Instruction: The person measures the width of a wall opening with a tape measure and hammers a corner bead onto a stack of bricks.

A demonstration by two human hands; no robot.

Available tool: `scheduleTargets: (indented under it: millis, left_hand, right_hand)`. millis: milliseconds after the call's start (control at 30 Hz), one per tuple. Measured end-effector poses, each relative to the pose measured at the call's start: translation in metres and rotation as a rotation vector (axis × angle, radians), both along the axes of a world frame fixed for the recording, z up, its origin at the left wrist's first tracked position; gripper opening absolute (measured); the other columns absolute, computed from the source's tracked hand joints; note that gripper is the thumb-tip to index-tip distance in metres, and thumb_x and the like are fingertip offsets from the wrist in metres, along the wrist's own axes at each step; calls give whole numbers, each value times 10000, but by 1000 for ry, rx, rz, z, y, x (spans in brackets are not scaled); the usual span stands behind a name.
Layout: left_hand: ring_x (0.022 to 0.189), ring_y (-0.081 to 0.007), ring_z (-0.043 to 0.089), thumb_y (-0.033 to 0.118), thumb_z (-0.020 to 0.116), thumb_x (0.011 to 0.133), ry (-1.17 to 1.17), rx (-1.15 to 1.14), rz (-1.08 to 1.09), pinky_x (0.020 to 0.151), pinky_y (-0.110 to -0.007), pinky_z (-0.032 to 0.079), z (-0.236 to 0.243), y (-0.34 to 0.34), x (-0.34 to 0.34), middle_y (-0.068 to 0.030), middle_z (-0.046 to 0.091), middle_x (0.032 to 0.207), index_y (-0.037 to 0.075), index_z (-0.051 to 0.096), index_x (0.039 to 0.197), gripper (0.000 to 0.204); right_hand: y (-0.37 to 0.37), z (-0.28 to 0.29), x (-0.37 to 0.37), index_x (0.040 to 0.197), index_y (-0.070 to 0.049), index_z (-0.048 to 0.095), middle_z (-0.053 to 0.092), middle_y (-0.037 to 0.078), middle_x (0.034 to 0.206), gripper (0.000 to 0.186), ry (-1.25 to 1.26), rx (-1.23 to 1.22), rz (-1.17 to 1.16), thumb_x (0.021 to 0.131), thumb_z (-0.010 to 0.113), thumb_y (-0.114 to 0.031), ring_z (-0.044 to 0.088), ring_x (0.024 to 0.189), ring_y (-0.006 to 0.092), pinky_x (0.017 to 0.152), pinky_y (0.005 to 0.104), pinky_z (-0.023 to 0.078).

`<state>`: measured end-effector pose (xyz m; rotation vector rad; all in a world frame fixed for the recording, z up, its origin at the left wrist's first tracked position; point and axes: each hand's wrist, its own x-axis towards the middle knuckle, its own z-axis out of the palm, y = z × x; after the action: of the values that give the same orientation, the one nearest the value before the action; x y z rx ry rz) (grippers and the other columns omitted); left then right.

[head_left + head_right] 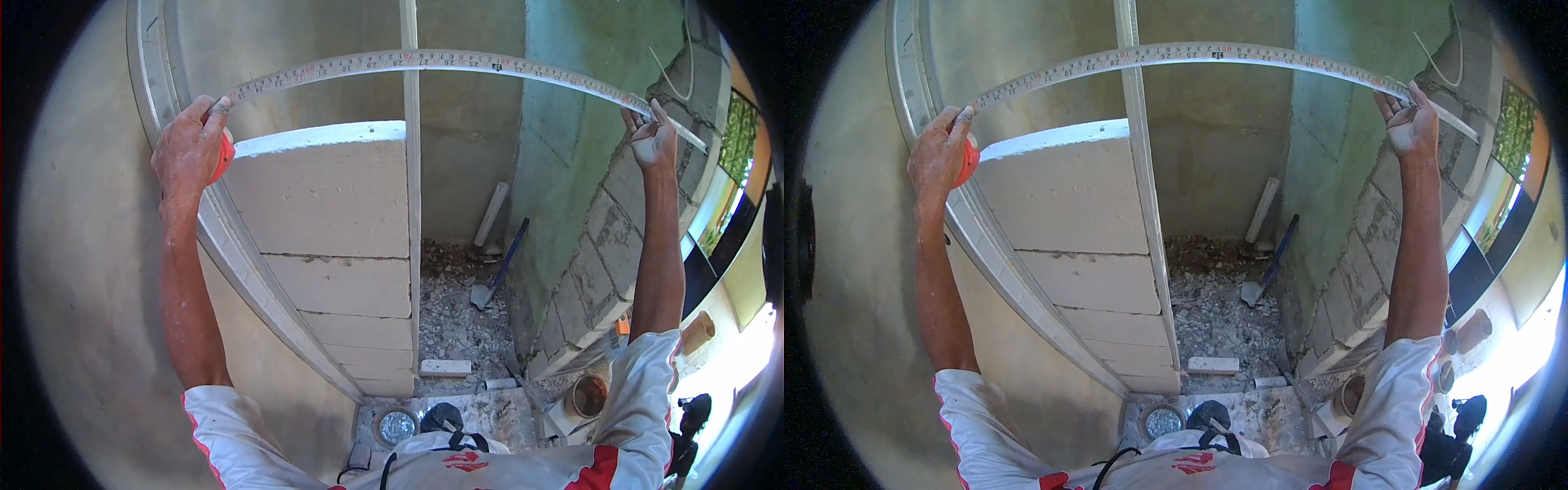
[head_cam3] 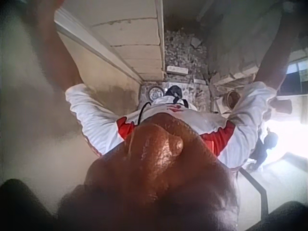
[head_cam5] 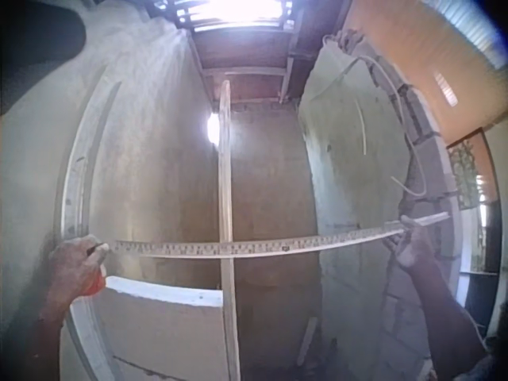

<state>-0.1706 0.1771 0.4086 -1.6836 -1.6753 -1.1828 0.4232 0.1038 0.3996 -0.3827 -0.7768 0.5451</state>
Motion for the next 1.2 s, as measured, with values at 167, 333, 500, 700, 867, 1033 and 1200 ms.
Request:
scheduleTargets:
  millis: [167, 333, 500, 700, 867, 1033, 1200]
  left_hand:
    - [827, -303, 599, 474, 460, 891, -26, -4, -11, 731, -426, 447, -1, -1, 3, -92, 633, 812, 151, 619, 884, 360]
    - [825, -296, 596, 480, 472, 884, -106, 44, -84, 753, -404, 442, -6, -7, -4, -80, 641, 828, 150, 637, 950, 374]
    - [791, -235, 594, 401, 531, 887, -166, 170, -134, 737, -346, 442, -26, -44, -28, -89, 635, 834, 95, 644, 1012, 349]
    - [692, -161, 527, 177, 603, 862, -222, 121, -452, 623, -284, 428, -126, -73, -31, -75, 578, 766, -19, 627, 938, 211]
    - [662, -206, 567, 135, 635, 802, -216, -168, -725, 582, -310, 446, -228, -90, -9, -108, 598, 749, -8, 626, 884, 165]
    - [676, -238, 595, 137, 686, 760, -307, -521, -908, 615, -337, 474, -336, -90, 26, -124, 624, 750, -2, 657, 847, 166]
    - [721, -232, 619, 158, 710, 756, -342, -841, -978, 657, -330, 486, -404, -101, 57, -117, 648, 813, 26, 671, 891, 193]
  right_hand:
    - [2, 0, 25, 1052, 35, 443, 571, 210, 1050, 197, -12, 41, 66, 914, 495, -95, 570, 1017, 339, 930, 469, 487]
    - [-2, -8, 44, 1031, 72, 537, 579, 195, 1058, 189, -90, 169, 238, 900, 520, -64, 564, 1043, 308, 942, 425, 479]
    - [-24, -39, 48, 1140, 72, 539, 561, 183, 1162, 273, -225, 322, 337, 904, 507, -61, 535, 1090, 280, 986, 398, 438]
    - [-139, -138, 53, 1213, 88, 446, 454, 189, 1268, 302, -143, 216, 112, 955, 384, -56, 484, 1139, 269, 999, 369, 399]
    - [-186, -232, 43, 1158, 58, 428, 460, 136, 1064, 246, -69, 75, 112, 971, 400, -98, 499, 1001, 226, 909, 354, 449]
    - [-252, -314, 56, 1143, 69, 445, 478, 146, 1066, 251, 51, -28, 40, 967, 417, -108, 514, 973, 221, 905, 346, 452]
    - [-325, -370, 77, 1235, 86, 383, 462, 200, 1167, 346, 212, -174, -268, 958, 412, -121, 479, 1009, 257, 923, 413, 400]
